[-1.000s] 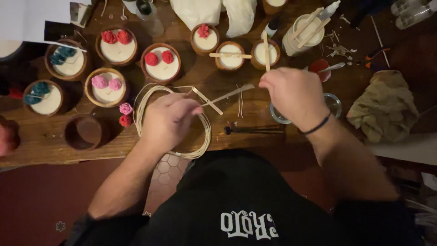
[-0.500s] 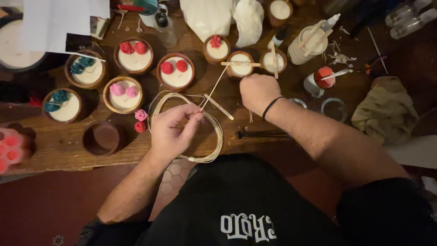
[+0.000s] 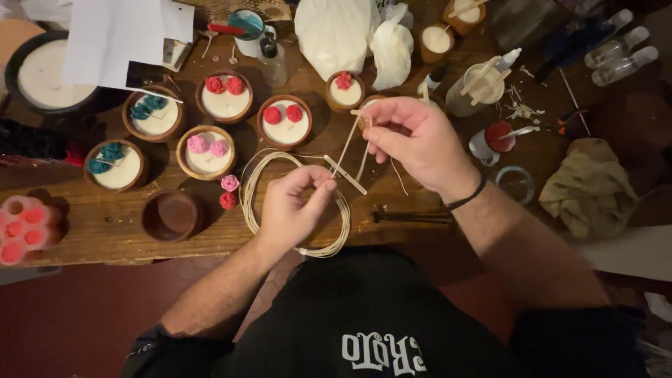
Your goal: Preparing and assembling candle wicks with wooden supports using pliers
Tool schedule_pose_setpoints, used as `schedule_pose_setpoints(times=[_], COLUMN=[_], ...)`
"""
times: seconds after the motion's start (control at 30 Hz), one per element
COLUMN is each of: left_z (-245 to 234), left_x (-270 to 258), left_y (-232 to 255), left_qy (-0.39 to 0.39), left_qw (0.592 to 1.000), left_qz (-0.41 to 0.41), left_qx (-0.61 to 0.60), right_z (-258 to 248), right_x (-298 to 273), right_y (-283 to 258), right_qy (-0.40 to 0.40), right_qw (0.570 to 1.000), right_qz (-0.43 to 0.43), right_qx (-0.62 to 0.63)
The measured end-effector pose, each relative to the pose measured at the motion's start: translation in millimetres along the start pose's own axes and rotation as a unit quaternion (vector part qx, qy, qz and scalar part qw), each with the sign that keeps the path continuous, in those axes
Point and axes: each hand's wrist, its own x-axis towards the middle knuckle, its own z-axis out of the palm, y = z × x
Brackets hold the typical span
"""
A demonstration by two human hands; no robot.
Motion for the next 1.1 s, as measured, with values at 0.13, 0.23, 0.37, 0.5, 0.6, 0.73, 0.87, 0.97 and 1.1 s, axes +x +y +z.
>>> schedule_pose_setpoints(times=[0.13, 0.23, 0.37, 0.5, 0.6, 0.73, 0.87, 0.97, 1.1], left_z=[2, 4, 4, 2, -1, -13, -14, -2, 3], left_x=[-1, 1, 2, 5, 8, 32, 50, 63, 68], left_y=[-1, 9, 4, 0, 3, 31, 38, 42, 33], left_qy=[-0.004, -0.002, -0.004, -0.021, -0.039, -0.081, -0.14, -0.184, -0.185], left_qw=[1.0, 1.0, 1.0, 0.999, 0.999, 0.994, 0.99, 0.98, 0.976], left_qz=[0.008, 0.016, 0.015, 0.018, 0.018, 0.062, -0.031, -0.073, -0.114], left_qx=[0.004, 0.01, 0.009, 0.018, 0.021, 0.026, 0.008, -0.025, 0.008], right_z=[4, 5, 4, 3, 0, 0, 2, 2, -4], right_x=[-3, -2, -2, -1, 0, 1, 5, 10, 8], right_y=[0, 6, 6, 6, 7, 3, -17, -30, -45], right_qy=[0.042, 0.055, 0.05, 0.049, 0.049, 0.037, 0.013, -0.001, -0.022], right_qw=[0.997, 0.996, 0.996, 0.997, 0.997, 0.997, 0.992, 0.98, 0.969], right_qz=[-0.058, -0.06, -0.062, -0.054, -0.06, -0.066, -0.047, -0.047, -0.03], right_qx=[0.016, 0.033, 0.034, 0.039, 0.023, -0.025, -0.113, -0.192, -0.246])
